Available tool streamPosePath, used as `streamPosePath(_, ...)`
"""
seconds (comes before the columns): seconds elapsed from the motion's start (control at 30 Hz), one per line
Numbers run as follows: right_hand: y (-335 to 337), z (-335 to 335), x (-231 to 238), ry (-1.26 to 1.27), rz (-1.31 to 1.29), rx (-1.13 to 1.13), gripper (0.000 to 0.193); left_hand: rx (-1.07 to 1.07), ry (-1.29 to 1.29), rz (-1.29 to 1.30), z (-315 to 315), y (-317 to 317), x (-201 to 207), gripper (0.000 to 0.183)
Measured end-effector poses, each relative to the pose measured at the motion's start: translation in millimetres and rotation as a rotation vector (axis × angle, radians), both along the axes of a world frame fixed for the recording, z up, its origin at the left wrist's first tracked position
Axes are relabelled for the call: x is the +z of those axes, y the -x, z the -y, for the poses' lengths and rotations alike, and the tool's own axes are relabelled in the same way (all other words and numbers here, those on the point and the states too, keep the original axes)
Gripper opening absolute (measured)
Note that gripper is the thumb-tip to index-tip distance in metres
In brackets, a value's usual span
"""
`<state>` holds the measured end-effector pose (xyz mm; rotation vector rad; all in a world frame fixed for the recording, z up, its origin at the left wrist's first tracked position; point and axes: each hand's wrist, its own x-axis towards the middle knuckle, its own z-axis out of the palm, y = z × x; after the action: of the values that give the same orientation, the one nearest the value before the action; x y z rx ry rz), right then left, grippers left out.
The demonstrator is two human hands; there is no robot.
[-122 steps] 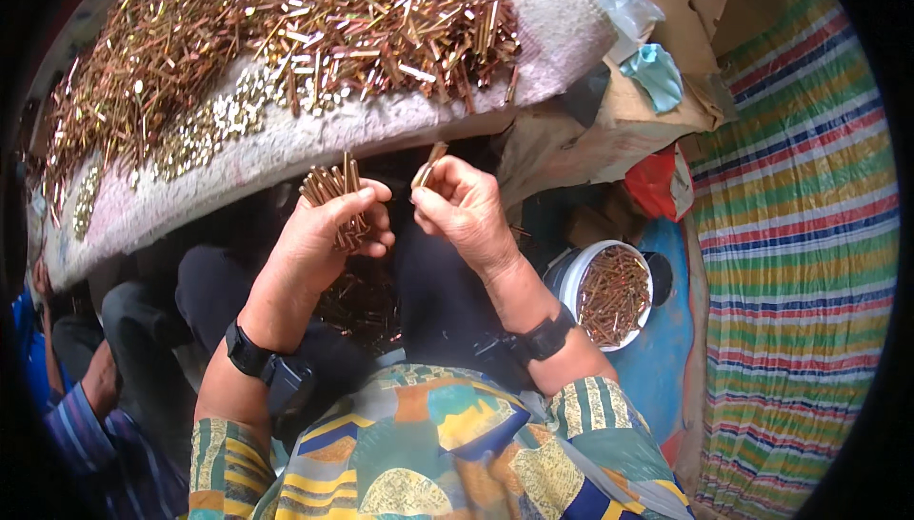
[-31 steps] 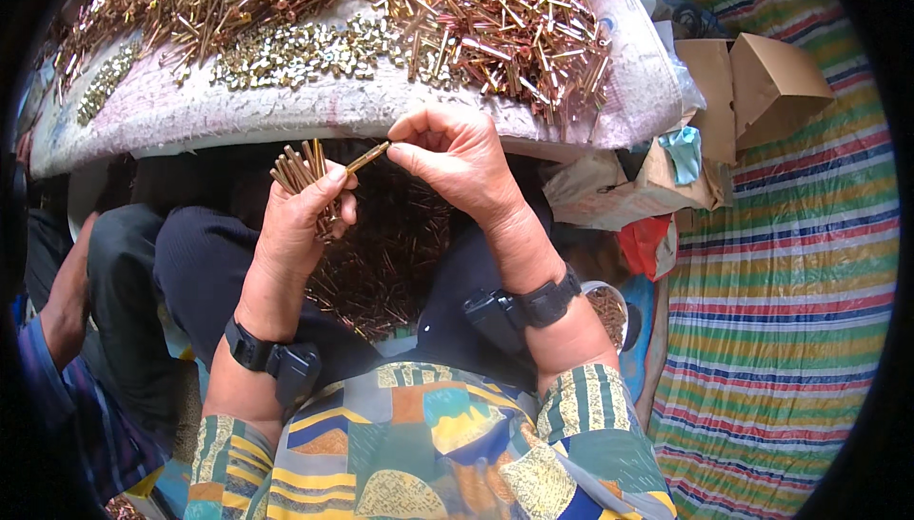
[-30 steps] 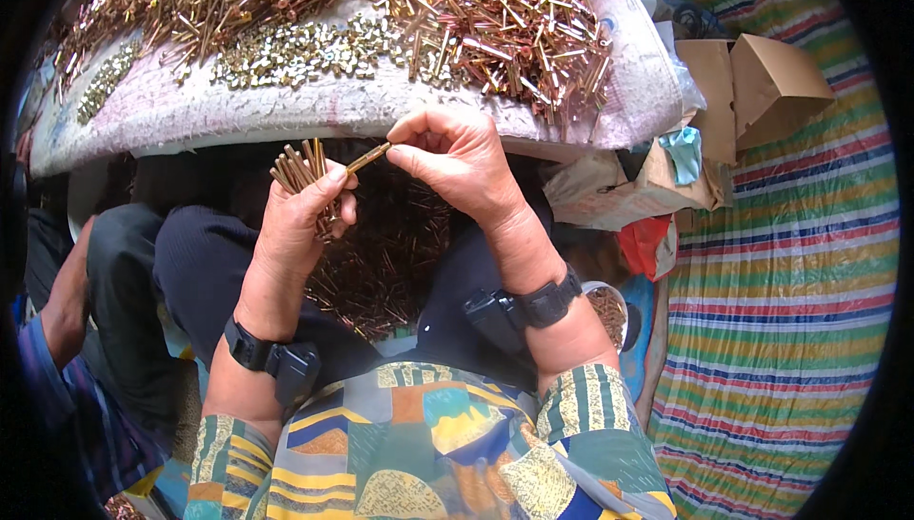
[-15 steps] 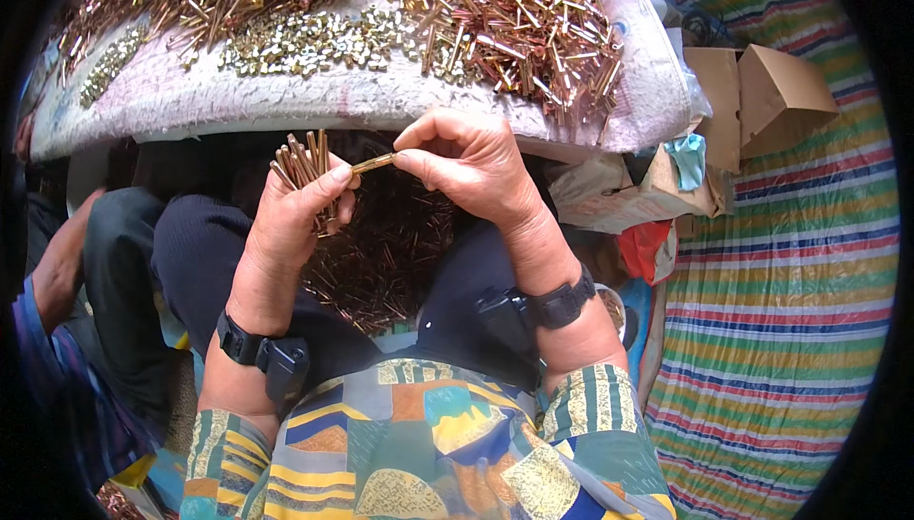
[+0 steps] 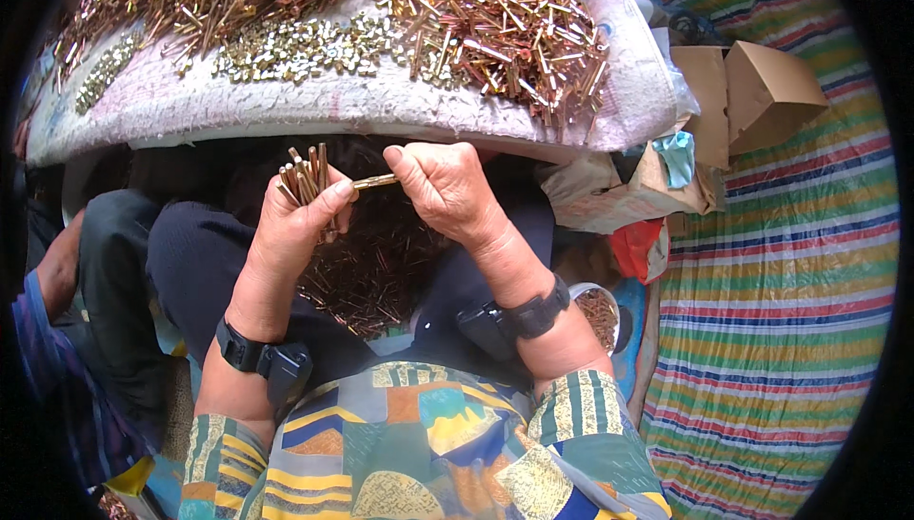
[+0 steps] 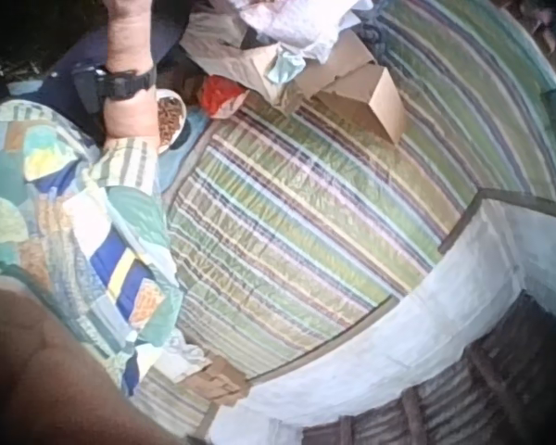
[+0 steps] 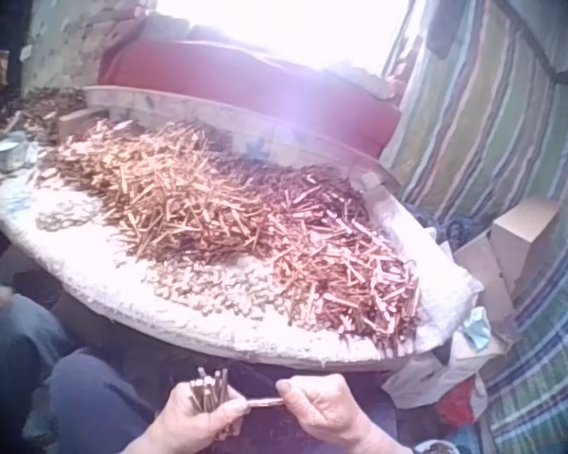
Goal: Assembling small metal components by hand at a workstation.
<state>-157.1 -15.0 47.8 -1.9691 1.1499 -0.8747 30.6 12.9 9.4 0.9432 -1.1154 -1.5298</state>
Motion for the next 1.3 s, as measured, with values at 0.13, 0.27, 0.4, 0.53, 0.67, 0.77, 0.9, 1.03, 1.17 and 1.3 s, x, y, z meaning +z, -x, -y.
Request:
streamPosePath(0.13, -7.7, -6.0, -3.4, -0.176, 0.31, -0.085, 0.03, 0.033, -0.061, -0.057, -1.0, -0.2, -1.1, 0.013)
streamPosePath(0.27, 7.4, -8.6, -10.8, -0.095, 0.078, 0.003, 0.032, -0.016, -0.013, 0.018, -4.3, -0.2, -0.3, 0.014)
streamPosePath(0.4, 0.8, -10.5, -10.6, -0.21, 0.101, -0.083, 0.037, -0.002, -0.04, 0.013, -3.2, 0.2, -5.0, 0.015)
streamPosePath(0.53, -1.1, -11.5, -14.9, -0.106, 0.208, -0.111, 0.039, -0.025, -0.044, 0.033, -3.6, -1.9, -0.1, 0.016)
streamPosePath(0.67, -2.5, -11.4, -14.4, -0.227, 0.294, -0.1, 0.035, -0.005, -0.039, -0.005, 0.2, -2.5, -6.6, 0.016)
streamPosePath(0.77, -14.6, -11.7, -26.4, 0.007, 0.397, -0.219, 0.032, -0.024, -0.027, -0.045, 1.0, -3.6, -11.6, 0.015)
streamPosePath(0.9, 4.4, -16.3, -17.4, -0.189, 0.185, -0.006, 0.035, -0.062, -0.109, -0.058, -2.8, -4.3, 1.4, 0.019)
streamPosePath(1.03, 17.8, -12.2, -21.6, -0.398, 0.145, -0.112, 0.033, -0.088, -0.132, -0.061, -1.6, -9.7, 6.9, 0.027)
streamPosePath(1.17, -13.6, -16.9, -2.3, -0.379, 0.38, -0.053, 0.013, -0.264, -0.133, -0.123, -5.4, -6.2, 1.7, 0.019)
streamPosePath(1.3, -30.9, -15.3, -5.5, -0.451, 0.415, 0.052, 0.013, -0.254, -0.11, -0.135, -7.1, -2.3, 2.4, 0.015)
